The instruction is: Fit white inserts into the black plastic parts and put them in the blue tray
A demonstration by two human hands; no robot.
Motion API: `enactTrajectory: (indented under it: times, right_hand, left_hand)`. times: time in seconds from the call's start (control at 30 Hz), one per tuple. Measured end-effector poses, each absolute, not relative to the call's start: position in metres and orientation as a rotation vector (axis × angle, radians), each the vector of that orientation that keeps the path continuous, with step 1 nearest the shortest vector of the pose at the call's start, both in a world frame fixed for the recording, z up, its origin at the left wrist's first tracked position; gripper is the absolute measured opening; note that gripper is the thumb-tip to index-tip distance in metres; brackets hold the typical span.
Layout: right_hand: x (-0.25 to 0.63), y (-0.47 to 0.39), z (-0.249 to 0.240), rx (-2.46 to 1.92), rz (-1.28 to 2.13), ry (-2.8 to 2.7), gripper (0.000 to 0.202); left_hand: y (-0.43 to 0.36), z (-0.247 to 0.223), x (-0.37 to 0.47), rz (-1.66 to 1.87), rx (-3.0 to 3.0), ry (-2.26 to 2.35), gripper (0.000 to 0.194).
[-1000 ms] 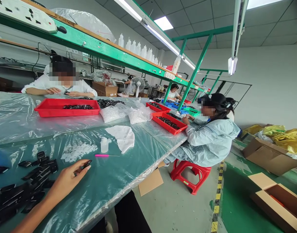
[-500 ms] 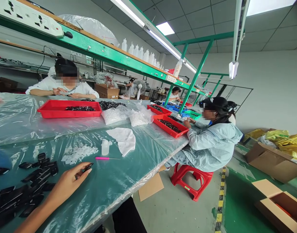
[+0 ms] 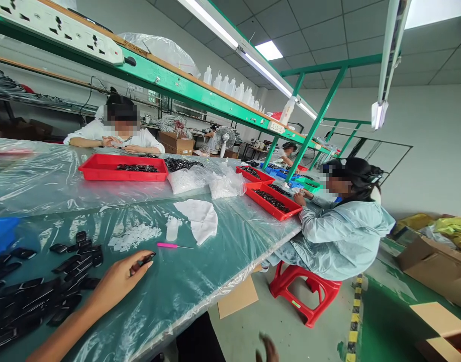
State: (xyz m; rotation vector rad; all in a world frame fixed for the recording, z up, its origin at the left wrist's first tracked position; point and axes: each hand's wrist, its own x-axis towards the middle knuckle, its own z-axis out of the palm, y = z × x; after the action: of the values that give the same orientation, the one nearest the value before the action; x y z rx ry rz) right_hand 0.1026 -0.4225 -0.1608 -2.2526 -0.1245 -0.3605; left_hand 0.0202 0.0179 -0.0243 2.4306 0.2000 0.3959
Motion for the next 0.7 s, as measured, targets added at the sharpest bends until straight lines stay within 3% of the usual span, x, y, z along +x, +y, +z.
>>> enactTrajectory:
  times: [0.23, 0.37, 0.57, 0.7]
  right_hand:
    - [0.235, -0.395, -0.084, -2.287, -0.753, -0.096, 0.055]
    - [0.278, -0.392, -0.059, -2.317, -0.582, -0.258, 0.04]
    - [0.204, -0.419, -0.099, -2.25, -0.423, 0.021, 0.042]
    - [0.14, -0.423, -0.131, -2.188, 0.064, 0.062, 0.035]
  left_hand:
    - [0.019, -0.02, 0.019, 0.411, 2.439, 0.226, 0.044]
    - [0.017, -0.016, 0.016, 0.41, 2.439, 0.208, 0.044]
    - [0.014, -0.012, 0.016, 0.356, 2.449, 0.221, 0.046]
    - [0.015, -0.016, 0.019, 0.35, 2.464, 0.2, 0.046]
